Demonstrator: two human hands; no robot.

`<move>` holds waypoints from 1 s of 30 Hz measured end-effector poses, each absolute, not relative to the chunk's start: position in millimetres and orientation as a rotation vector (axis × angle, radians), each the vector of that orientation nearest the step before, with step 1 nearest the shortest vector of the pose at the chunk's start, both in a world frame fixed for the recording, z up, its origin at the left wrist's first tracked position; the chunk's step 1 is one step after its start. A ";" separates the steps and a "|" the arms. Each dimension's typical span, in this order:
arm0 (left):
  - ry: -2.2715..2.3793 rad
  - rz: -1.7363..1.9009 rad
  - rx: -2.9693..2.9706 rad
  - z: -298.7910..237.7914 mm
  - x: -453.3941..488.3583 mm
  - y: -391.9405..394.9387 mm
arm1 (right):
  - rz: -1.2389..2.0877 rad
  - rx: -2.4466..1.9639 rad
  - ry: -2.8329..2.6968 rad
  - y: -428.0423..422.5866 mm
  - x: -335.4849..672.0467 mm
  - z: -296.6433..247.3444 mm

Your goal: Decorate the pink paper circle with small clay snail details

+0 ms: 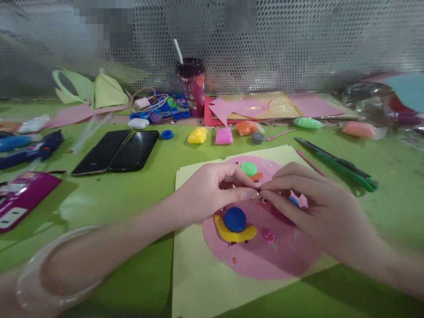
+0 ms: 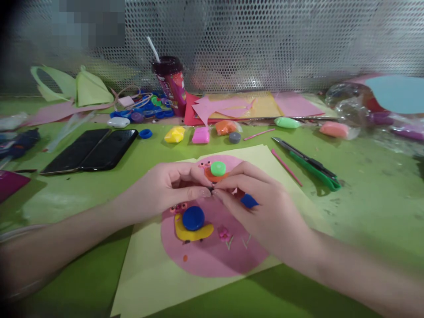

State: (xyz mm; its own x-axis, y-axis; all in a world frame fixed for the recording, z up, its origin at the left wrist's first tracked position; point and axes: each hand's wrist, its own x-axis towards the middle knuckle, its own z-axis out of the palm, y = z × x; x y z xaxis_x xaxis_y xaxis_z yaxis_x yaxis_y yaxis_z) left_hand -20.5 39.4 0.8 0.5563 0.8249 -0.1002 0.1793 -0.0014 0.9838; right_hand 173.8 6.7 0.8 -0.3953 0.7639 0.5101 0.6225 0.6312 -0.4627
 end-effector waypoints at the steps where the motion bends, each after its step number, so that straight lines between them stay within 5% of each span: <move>1: 0.889 0.636 1.529 1.1 -20.8 39.3 | 0.268 -1.071 -2.134 7.3 173.6 1.0; 30: 0.930 0.734 1.629 -5.6 -28.4 48.2 | 0.198 -0.853 -2.190 2.5 174.8 -2.0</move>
State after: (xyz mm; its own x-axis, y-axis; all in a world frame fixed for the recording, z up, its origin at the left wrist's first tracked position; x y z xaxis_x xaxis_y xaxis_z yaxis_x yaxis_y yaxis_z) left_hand -28.4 48.2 -5.6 0.5057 0.8627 0.0042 0.2048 -0.1247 0.9708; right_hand 174.8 2.5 -2.0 -0.4853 0.6329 0.6033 0.5143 0.7646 -0.3884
